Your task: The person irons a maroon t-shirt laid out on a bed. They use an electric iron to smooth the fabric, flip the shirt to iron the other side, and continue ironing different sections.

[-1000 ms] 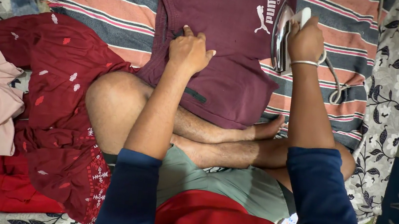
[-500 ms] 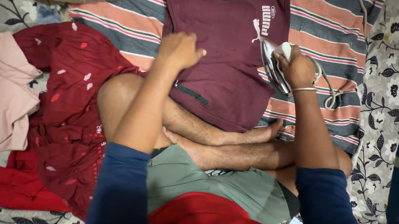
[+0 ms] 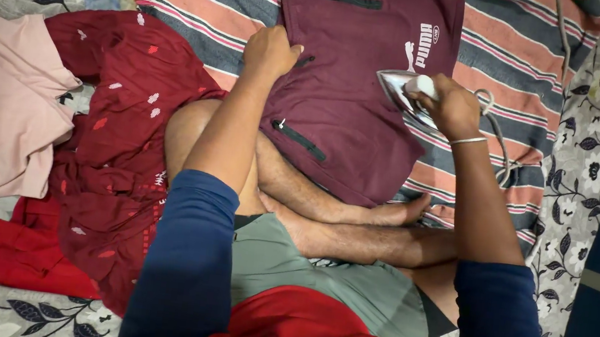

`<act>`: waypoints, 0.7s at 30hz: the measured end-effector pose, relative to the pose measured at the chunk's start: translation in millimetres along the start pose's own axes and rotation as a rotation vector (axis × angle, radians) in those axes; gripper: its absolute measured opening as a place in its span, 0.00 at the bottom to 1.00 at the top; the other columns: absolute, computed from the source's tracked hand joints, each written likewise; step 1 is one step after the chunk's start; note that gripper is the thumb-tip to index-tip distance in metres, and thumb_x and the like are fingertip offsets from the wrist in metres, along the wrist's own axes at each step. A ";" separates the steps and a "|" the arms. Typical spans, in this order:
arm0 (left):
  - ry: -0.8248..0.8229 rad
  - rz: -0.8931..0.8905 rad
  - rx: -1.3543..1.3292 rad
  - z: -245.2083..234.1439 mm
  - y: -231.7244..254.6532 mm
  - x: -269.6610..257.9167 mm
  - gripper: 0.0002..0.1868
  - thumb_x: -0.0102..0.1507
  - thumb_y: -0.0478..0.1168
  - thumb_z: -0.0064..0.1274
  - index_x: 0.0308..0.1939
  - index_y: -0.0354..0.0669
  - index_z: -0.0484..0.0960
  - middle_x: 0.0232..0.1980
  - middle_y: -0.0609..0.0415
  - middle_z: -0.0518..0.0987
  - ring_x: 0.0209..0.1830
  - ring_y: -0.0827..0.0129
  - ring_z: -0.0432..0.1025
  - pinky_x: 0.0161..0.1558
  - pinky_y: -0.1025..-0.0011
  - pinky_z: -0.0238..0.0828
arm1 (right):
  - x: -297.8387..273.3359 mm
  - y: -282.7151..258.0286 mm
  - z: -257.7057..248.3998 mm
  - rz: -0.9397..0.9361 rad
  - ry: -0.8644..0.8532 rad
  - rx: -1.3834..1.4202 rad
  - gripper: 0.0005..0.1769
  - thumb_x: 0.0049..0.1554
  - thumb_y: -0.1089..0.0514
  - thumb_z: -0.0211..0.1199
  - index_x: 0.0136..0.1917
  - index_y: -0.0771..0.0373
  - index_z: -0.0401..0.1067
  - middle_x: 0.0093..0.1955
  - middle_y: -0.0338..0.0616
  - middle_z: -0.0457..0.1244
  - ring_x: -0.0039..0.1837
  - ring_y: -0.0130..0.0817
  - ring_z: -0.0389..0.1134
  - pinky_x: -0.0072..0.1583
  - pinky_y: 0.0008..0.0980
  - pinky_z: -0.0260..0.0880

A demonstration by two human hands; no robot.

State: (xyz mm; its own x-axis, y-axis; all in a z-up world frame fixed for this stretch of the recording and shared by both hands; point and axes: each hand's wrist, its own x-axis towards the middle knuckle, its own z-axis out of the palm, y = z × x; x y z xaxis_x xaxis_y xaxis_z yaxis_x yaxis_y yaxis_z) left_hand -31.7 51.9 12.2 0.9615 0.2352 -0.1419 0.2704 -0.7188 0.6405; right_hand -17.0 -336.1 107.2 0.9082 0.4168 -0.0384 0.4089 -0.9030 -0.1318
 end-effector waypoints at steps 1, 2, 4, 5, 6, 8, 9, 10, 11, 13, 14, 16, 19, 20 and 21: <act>-0.005 -0.007 -0.003 0.1 -0.1 1.0 0.24 0.57 0.53 0.67 0.41 0.34 0.84 0.44 0.33 0.82 0.47 0.39 0.77 0.48 0.49 0.74 | 4.2 -5.9 -0.9 -0.068 0.009 0.002 0.19 0.60 0.44 0.71 0.55 0.58 0.73 0.51 0.52 0.70 0.53 0.55 0.71 0.52 0.49 0.69; -0.010 -0.015 -0.005 -0.1 0.2 2.7 0.24 0.56 0.53 0.67 0.41 0.34 0.85 0.45 0.33 0.82 0.48 0.39 0.77 0.48 0.49 0.74 | 10.6 -11.1 -2.3 -0.136 0.018 0.005 0.18 0.60 0.46 0.70 0.56 0.57 0.73 0.51 0.51 0.70 0.53 0.54 0.71 0.52 0.48 0.70; -0.027 -0.036 -0.017 -1.7 -1.9 3.4 0.23 0.56 0.52 0.68 0.40 0.34 0.85 0.45 0.34 0.82 0.48 0.40 0.77 0.48 0.50 0.74 | 21.8 -25.6 -0.5 -0.214 0.000 0.000 0.16 0.59 0.47 0.70 0.55 0.57 0.74 0.50 0.49 0.70 0.52 0.53 0.71 0.52 0.48 0.70; -0.033 -0.050 -0.032 -1.2 -1.3 4.1 0.23 0.55 0.52 0.69 0.40 0.35 0.85 0.45 0.34 0.82 0.48 0.40 0.77 0.48 0.50 0.74 | 29.3 -33.1 0.2 -0.228 -0.026 -0.014 0.16 0.59 0.47 0.70 0.55 0.57 0.73 0.49 0.49 0.70 0.51 0.53 0.72 0.51 0.48 0.70; -0.040 -0.063 -0.047 -0.6 -1.7 4.9 0.23 0.55 0.52 0.69 0.40 0.35 0.85 0.45 0.35 0.82 0.48 0.41 0.77 0.48 0.51 0.75 | 36.7 -40.4 1.1 -0.242 -0.051 -0.028 0.16 0.59 0.47 0.70 0.54 0.57 0.73 0.48 0.49 0.70 0.50 0.52 0.72 0.50 0.48 0.70; -0.034 -0.007 -0.048 1.2 -4.7 6.8 0.19 0.55 0.49 0.68 0.40 0.36 0.86 0.45 0.37 0.83 0.48 0.42 0.77 0.49 0.51 0.75 | 50.3 -53.2 4.8 -0.284 -0.055 -0.074 0.17 0.61 0.46 0.69 0.55 0.58 0.72 0.48 0.49 0.70 0.49 0.53 0.72 0.49 0.48 0.70; -0.034 0.022 -0.046 2.1 -6.5 7.8 0.17 0.55 0.47 0.67 0.40 0.37 0.86 0.45 0.39 0.84 0.48 0.43 0.78 0.49 0.52 0.75 | 55.7 -58.7 8.2 -0.303 -0.057 -0.095 0.17 0.62 0.46 0.69 0.55 0.59 0.72 0.48 0.49 0.70 0.49 0.53 0.72 0.48 0.48 0.70; -0.026 -0.006 -0.046 3.2 -6.4 9.9 0.16 0.55 0.46 0.67 0.40 0.38 0.86 0.45 0.40 0.84 0.48 0.43 0.78 0.48 0.52 0.75 | 60.7 -63.2 11.7 -0.293 -0.032 -0.093 0.17 0.61 0.46 0.69 0.55 0.59 0.71 0.49 0.50 0.70 0.49 0.53 0.72 0.47 0.49 0.70; -0.018 -0.032 -0.045 3.5 -5.3 13.4 0.15 0.56 0.46 0.66 0.40 0.38 0.86 0.44 0.40 0.84 0.47 0.44 0.78 0.48 0.51 0.75 | 66.1 -67.4 15.9 -0.282 -0.005 -0.091 0.18 0.61 0.46 0.69 0.55 0.60 0.71 0.49 0.50 0.70 0.48 0.53 0.72 0.47 0.49 0.70; 0.002 -0.073 -0.065 0.5 -6.8 16.1 0.14 0.57 0.45 0.65 0.39 0.39 0.86 0.44 0.41 0.84 0.47 0.44 0.78 0.47 0.51 0.75 | 77.8 -72.7 24.4 -0.226 0.061 -0.080 0.18 0.61 0.46 0.70 0.55 0.60 0.71 0.49 0.52 0.70 0.48 0.54 0.72 0.46 0.50 0.69; 0.014 -0.088 -0.087 -1.4 -8.1 15.7 0.13 0.57 0.45 0.65 0.39 0.40 0.86 0.44 0.41 0.84 0.47 0.45 0.78 0.47 0.52 0.75 | 84.7 -74.9 28.9 -0.180 0.100 -0.072 0.19 0.61 0.46 0.70 0.55 0.60 0.70 0.48 0.52 0.70 0.47 0.55 0.72 0.45 0.51 0.69; 0.027 -0.107 -0.101 -3.7 -8.7 15.4 0.13 0.57 0.45 0.65 0.39 0.40 0.86 0.44 0.41 0.84 0.47 0.46 0.78 0.47 0.52 0.75 | 95.4 -77.7 34.5 -0.104 0.141 -0.052 0.19 0.62 0.45 0.70 0.56 0.60 0.70 0.48 0.53 0.70 0.47 0.56 0.72 0.45 0.52 0.69; 0.017 -0.113 -0.086 -4.8 -7.4 14.6 0.13 0.57 0.45 0.65 0.40 0.40 0.86 0.45 0.41 0.84 0.48 0.46 0.78 0.47 0.53 0.75 | 100.7 -82.4 33.0 -0.053 0.127 -0.012 0.21 0.63 0.43 0.69 0.56 0.60 0.70 0.47 0.53 0.70 0.47 0.57 0.72 0.46 0.52 0.69; 0.005 -0.115 -0.089 -5.4 -7.7 14.2 0.13 0.57 0.44 0.65 0.40 0.40 0.86 0.45 0.42 0.84 0.48 0.46 0.78 0.47 0.53 0.75 | 99.8 -84.6 30.2 -0.065 0.107 0.003 0.20 0.62 0.43 0.69 0.56 0.60 0.71 0.46 0.53 0.70 0.48 0.57 0.72 0.46 0.52 0.69; -0.004 -0.115 -0.094 -5.8 -6.9 14.8 0.14 0.57 0.44 0.65 0.40 0.40 0.85 0.45 0.42 0.84 0.48 0.47 0.78 0.47 0.53 0.75 | 99.8 -86.5 25.7 -0.076 0.090 0.014 0.20 0.62 0.44 0.69 0.57 0.60 0.71 0.45 0.54 0.70 0.48 0.57 0.72 0.46 0.52 0.69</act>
State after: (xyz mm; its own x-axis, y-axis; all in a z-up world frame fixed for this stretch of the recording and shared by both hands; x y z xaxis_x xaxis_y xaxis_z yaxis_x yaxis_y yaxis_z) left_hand -19.6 64.1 10.1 0.9246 0.3097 -0.2219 0.3736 -0.6227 0.6875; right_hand 36.0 -213.7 89.3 0.8790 0.4728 0.0609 0.4765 -0.8671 -0.1453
